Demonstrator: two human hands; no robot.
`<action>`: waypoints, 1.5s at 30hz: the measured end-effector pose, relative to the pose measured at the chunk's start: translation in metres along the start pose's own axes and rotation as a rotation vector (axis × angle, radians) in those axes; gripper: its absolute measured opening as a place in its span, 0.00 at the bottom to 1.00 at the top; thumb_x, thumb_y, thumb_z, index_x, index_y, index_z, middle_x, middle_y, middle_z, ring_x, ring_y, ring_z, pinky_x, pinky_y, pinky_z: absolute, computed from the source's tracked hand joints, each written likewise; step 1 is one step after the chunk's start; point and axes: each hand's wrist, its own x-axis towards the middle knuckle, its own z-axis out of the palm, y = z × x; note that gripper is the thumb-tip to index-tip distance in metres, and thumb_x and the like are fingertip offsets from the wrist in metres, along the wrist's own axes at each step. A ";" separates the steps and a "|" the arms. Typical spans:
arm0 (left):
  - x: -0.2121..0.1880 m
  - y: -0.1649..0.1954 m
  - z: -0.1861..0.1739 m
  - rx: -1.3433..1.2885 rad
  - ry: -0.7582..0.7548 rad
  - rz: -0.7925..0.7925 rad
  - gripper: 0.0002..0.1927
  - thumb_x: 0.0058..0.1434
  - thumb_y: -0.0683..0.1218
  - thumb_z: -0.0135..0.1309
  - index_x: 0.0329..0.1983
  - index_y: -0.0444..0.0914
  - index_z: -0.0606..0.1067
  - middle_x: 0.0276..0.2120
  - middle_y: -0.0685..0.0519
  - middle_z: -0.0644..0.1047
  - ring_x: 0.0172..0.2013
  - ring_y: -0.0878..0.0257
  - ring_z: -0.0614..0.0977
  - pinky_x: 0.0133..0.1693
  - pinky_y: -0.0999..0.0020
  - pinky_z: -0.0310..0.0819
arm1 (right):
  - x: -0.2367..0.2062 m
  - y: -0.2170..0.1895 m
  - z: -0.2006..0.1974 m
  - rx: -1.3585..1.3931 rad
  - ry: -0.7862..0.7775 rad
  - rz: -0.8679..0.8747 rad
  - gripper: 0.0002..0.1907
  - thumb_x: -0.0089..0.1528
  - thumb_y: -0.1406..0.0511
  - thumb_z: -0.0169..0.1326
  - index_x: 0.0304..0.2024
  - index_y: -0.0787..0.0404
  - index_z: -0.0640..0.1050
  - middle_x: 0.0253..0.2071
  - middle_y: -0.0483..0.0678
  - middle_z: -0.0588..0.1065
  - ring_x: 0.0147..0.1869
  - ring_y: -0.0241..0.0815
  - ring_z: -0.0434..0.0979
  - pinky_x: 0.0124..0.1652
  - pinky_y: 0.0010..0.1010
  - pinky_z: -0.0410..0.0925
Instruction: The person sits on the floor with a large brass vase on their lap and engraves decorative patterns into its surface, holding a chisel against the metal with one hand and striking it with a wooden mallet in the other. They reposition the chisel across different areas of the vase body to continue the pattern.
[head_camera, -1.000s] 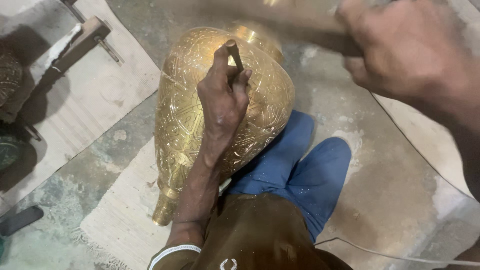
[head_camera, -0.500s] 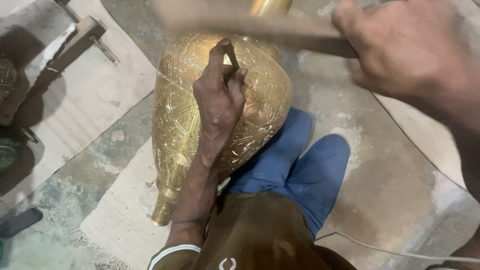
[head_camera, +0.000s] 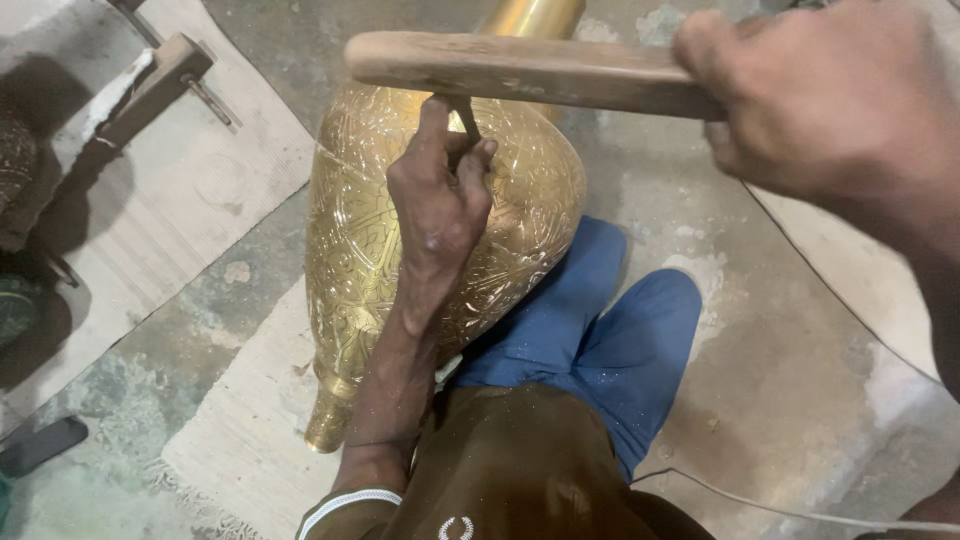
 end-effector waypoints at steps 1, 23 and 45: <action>0.000 0.000 0.000 0.010 0.000 0.003 0.21 0.72 0.37 0.54 0.65 0.36 0.65 0.30 0.44 0.83 0.28 0.61 0.87 0.22 0.70 0.81 | -0.001 0.001 -0.002 0.000 0.051 -0.014 0.20 0.57 0.66 0.62 0.51 0.58 0.75 0.27 0.54 0.77 0.29 0.51 0.80 0.32 0.41 0.73; 0.002 0.006 -0.005 -0.004 -0.044 -0.045 0.21 0.70 0.36 0.55 0.64 0.38 0.67 0.30 0.44 0.83 0.25 0.60 0.86 0.19 0.69 0.79 | 0.007 -0.001 -0.008 0.049 0.244 -0.129 0.22 0.56 0.64 0.62 0.53 0.61 0.78 0.32 0.52 0.78 0.35 0.47 0.81 0.38 0.38 0.73; 0.006 0.011 -0.010 -0.029 -0.070 -0.018 0.23 0.68 0.35 0.57 0.64 0.37 0.67 0.32 0.42 0.83 0.32 0.57 0.89 0.27 0.68 0.86 | 0.006 -0.010 -0.022 0.032 0.005 0.003 0.24 0.57 0.64 0.62 0.55 0.59 0.73 0.25 0.52 0.77 0.32 0.51 0.81 0.34 0.42 0.74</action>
